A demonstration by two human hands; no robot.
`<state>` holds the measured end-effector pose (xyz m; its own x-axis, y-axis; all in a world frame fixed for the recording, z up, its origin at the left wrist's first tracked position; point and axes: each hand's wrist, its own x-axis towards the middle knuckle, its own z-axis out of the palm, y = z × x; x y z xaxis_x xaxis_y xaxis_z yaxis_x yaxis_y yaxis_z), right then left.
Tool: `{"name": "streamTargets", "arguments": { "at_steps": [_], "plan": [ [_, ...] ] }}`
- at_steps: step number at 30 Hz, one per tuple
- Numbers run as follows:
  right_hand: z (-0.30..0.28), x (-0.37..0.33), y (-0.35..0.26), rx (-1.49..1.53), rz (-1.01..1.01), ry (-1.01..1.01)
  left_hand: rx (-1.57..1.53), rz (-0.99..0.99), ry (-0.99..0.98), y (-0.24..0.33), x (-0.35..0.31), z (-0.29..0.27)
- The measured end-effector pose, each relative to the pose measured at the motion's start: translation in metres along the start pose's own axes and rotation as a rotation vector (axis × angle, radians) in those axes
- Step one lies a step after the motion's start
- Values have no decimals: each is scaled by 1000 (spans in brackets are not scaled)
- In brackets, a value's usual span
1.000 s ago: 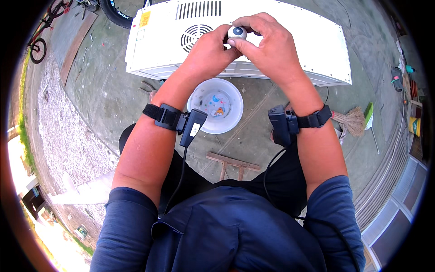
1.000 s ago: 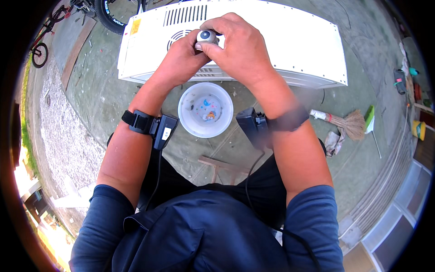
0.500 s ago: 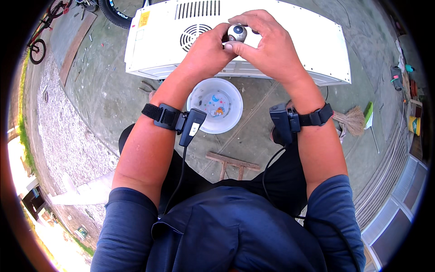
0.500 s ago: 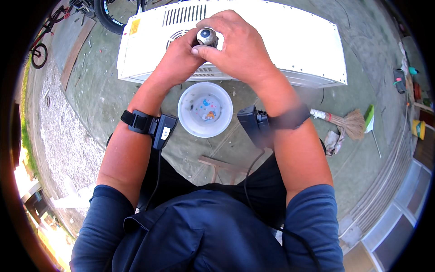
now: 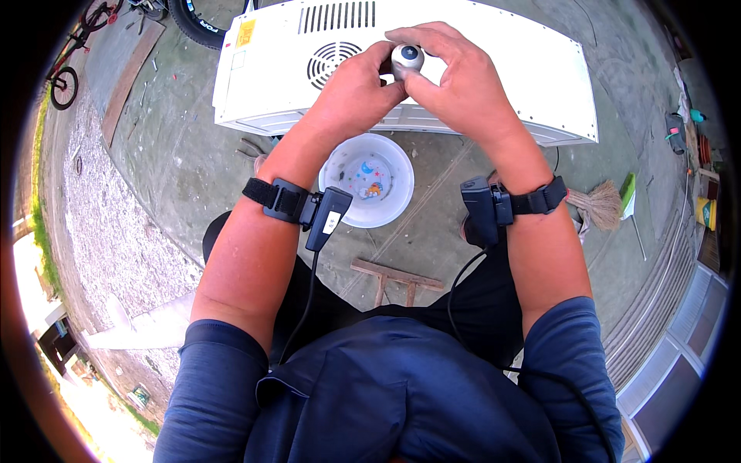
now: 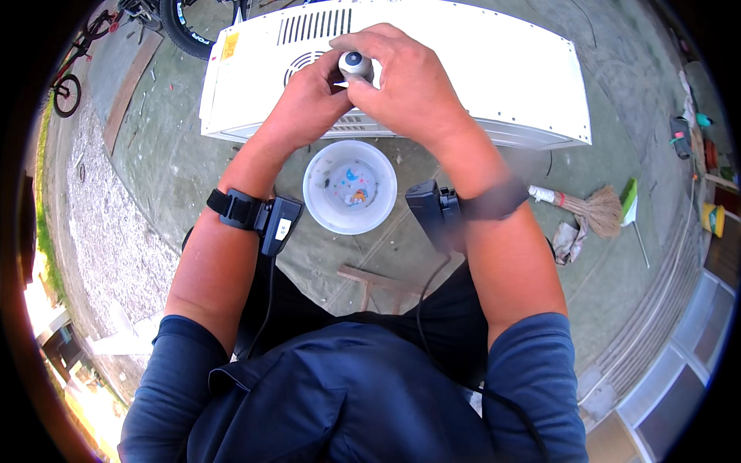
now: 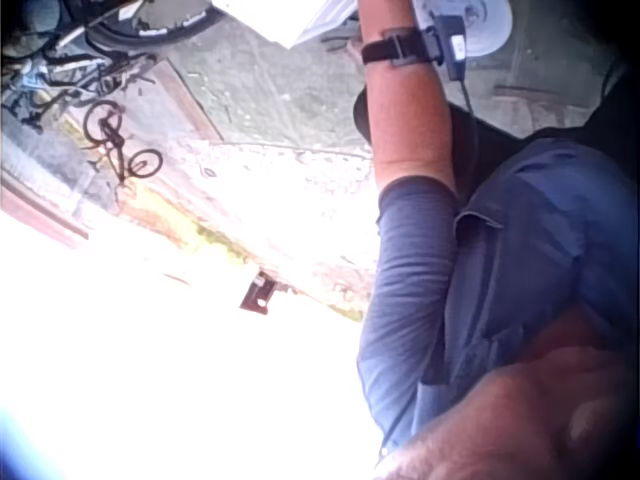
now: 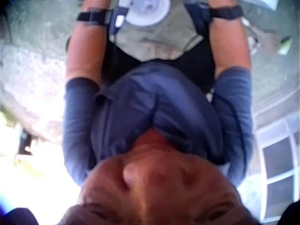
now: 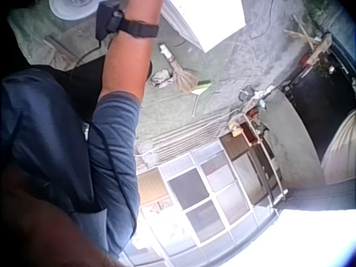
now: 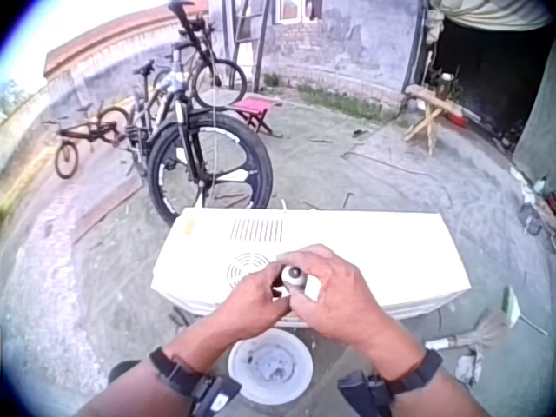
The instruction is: The person removes screws from the casing of a white appliance using a screwdriver and then removes a small internal component by hand.
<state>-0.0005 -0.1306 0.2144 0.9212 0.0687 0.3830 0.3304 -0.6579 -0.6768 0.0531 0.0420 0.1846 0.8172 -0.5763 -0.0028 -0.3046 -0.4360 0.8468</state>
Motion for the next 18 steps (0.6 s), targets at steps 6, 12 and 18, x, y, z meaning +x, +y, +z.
{"name": "streamTargets", "arguments": {
  "at_steps": [6,12,18],
  "plan": [
    [1,0,-5,-106,36,50,19,4,10,1,1,-2],
    [5,0,0,70,-48,36,10,-28,6,-2,0,-2],
    [-2,1,-8,-38,56,-42,16,-22,7,-1,0,-3]
  ]
}}
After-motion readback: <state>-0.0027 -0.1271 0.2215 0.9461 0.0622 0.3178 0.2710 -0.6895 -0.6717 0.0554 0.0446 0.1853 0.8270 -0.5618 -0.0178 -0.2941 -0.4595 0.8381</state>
